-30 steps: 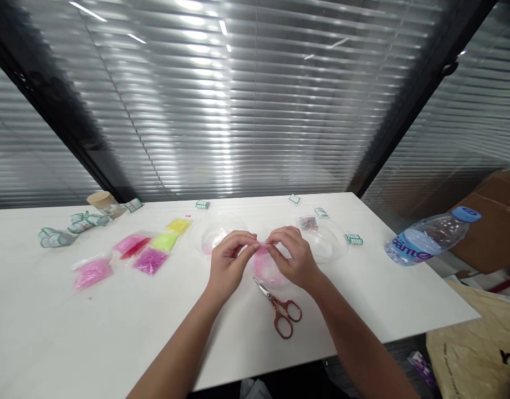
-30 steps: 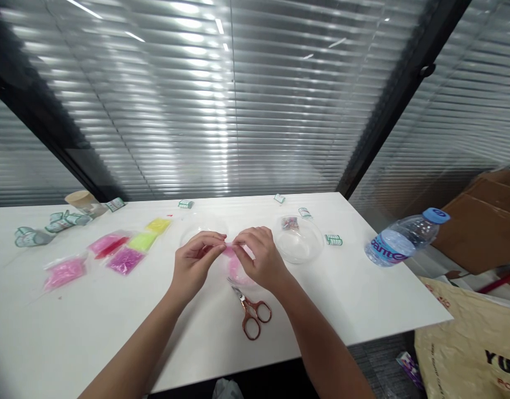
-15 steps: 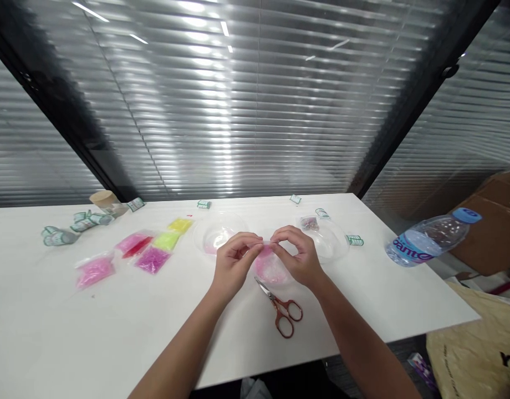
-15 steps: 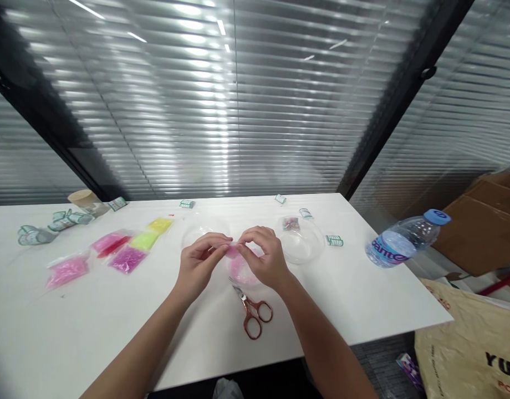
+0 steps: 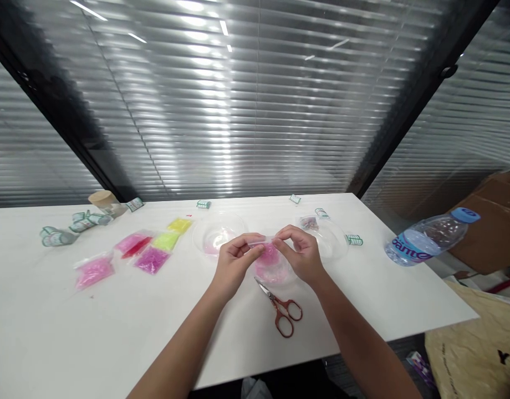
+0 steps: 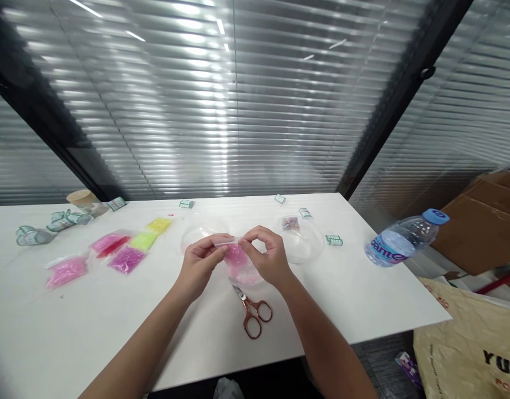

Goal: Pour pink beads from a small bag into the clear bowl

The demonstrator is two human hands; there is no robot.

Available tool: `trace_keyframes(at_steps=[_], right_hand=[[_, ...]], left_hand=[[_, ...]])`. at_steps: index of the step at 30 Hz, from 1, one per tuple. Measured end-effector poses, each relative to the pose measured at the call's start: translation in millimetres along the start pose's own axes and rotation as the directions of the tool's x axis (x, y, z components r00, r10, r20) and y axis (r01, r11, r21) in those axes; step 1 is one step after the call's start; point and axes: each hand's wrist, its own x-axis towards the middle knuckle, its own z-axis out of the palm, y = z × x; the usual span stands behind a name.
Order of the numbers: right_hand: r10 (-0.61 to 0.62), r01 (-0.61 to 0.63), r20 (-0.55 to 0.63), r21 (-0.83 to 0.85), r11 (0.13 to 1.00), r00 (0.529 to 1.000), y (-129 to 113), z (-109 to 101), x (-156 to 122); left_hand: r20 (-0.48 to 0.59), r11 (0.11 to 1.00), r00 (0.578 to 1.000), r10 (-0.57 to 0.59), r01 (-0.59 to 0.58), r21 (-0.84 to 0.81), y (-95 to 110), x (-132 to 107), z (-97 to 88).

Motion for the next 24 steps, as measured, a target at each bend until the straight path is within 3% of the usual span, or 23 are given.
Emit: trace_keyframes(at_steps=[6, 12, 19, 24], right_hand=[[0.025, -0.025, 0.072, 0.001, 1.000, 0.997, -2.9, 4.4, -2.3], [-0.075, 0.080, 0.043, -0.113, 0.990, 0.996, -8.2, 4.4, -1.8], [-0.108, 0.110, 0.026, -0.105, 0.988, 0.994, -6.2, 2.1, -2.0], [-0.123, 0.130, 0.075, -0.107, 0.986, 0.990, -4.3, 1.7, -0.8]], left_hand=[[0.016, 0.998, 0.999, 0.047, -0.047, 0.034, -0.2, 0.0, -2.8], [0.002, 0.976, 0.990, 0.144, -0.143, 0.167, 2.1, -2.4, 1.5], [0.014, 0.983, 0.994, 0.106, -0.107, 0.150, 2.0, -0.6, 0.3], [0.011, 0.955, 0.979, 0.206, -0.203, 0.217, 2.1, -2.2, -0.3]])
